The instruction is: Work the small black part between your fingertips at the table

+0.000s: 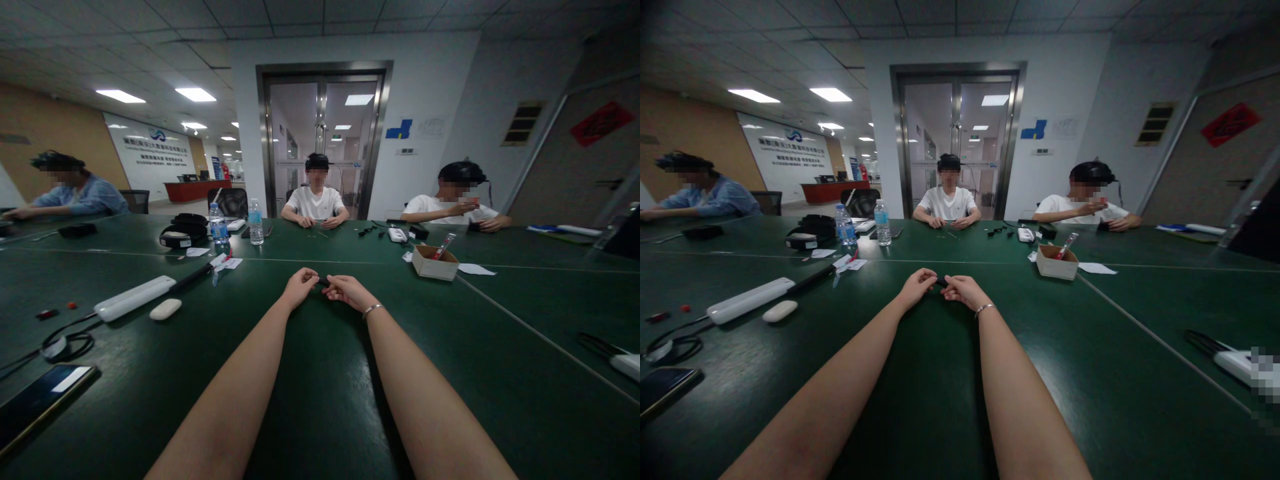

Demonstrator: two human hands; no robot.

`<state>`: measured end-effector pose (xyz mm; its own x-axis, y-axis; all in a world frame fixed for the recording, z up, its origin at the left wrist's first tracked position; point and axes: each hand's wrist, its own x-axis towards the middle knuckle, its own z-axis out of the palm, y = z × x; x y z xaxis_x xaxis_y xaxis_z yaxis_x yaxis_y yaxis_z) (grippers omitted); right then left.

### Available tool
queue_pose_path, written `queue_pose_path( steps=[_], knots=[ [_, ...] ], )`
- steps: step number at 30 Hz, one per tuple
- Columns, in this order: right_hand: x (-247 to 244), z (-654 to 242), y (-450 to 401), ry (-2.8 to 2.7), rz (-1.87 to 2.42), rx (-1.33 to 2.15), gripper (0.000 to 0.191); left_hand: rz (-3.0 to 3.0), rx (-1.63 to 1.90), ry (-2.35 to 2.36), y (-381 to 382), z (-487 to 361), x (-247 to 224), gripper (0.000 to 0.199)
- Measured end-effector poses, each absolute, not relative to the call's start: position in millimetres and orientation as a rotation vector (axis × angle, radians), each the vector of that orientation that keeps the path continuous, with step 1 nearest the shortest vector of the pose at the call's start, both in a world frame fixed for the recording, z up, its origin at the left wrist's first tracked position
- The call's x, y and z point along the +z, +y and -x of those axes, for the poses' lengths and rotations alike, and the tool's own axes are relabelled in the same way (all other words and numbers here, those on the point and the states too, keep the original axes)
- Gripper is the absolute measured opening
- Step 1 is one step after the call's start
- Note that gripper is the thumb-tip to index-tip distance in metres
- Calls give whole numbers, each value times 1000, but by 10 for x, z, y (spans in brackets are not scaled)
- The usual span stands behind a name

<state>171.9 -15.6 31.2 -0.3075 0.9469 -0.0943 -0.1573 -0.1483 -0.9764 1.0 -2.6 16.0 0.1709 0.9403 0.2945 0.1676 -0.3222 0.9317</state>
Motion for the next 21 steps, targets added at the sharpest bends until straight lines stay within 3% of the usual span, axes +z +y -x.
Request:
queue_pose_path(
  steps=[14,18,21],
  knots=[
    [315,-1725,-154,-1218,1008,1609,14,-1702,1169,1116,23,21,112,31],
    [322,-1728,-166,-1233,986,1628,5,-1709,1166,1126,40,32,95,36],
    [322,-1731,-171,-1225,985,1610,14,-1708,1163,1152,29,41,104,39]
  ],
)
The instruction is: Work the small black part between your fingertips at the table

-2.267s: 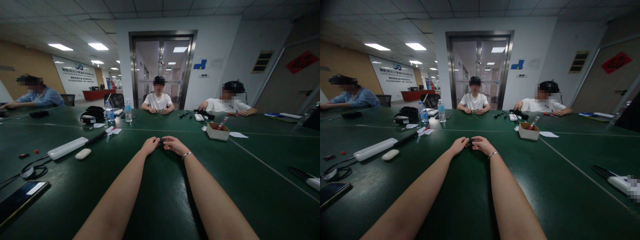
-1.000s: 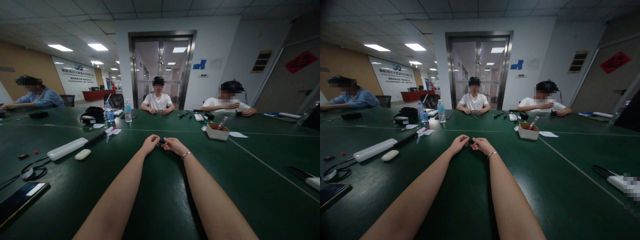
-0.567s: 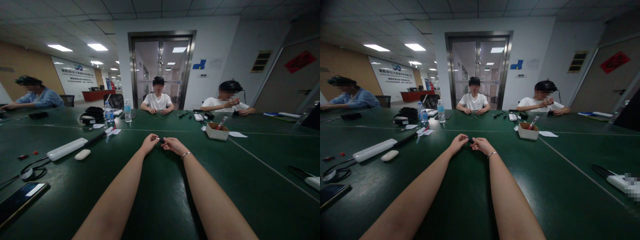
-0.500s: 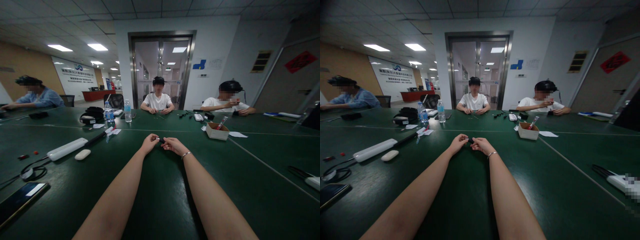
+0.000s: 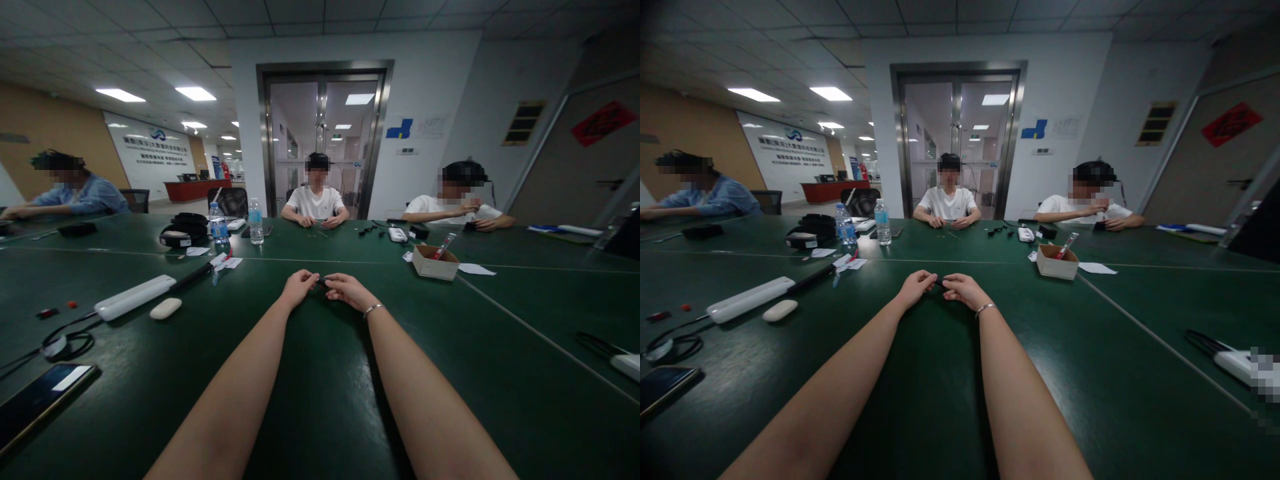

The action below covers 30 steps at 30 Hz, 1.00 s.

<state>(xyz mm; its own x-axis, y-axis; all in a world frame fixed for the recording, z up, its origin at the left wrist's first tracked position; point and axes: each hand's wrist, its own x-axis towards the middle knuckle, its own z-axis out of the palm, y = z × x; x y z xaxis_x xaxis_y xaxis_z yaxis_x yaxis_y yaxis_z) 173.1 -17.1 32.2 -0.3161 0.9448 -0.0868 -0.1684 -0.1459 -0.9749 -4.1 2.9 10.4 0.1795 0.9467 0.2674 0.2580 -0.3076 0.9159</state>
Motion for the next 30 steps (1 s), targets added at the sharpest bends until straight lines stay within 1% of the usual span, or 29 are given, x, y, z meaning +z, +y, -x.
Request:
queue_pose_path(
  steps=[2,8,10,13,16,22,27,28,30],
  knots=[
    [317,-1729,-169,-1220,990,1598,19,-1709,1158,1168,17,42,114,40],
    [318,-1715,-162,-1184,1000,1611,17,-1596,1169,1166,27,11,121,46],
    [325,-1715,-167,-1179,1001,1606,17,-1531,1179,1141,32,2,131,42],
    [320,-1717,-162,-1194,995,1600,17,-1521,1205,1101,12,1,167,30],
    [276,-1701,-128,-1267,1025,1535,18,-1569,1220,1067,-23,14,206,26],
    [157,-1566,-81,-1622,1258,1135,23,-1726,1208,1083,-24,45,176,25],
    [187,-1442,-177,-1931,1428,501,23,-1799,1123,1068,-5,24,91,27],
    [201,-1424,-193,-1971,1453,429,23,-1785,1117,1079,-10,18,90,26],
    [233,-1398,-220,-2045,1504,395,24,-1743,1106,1127,-36,14,117,24]
  ],
)
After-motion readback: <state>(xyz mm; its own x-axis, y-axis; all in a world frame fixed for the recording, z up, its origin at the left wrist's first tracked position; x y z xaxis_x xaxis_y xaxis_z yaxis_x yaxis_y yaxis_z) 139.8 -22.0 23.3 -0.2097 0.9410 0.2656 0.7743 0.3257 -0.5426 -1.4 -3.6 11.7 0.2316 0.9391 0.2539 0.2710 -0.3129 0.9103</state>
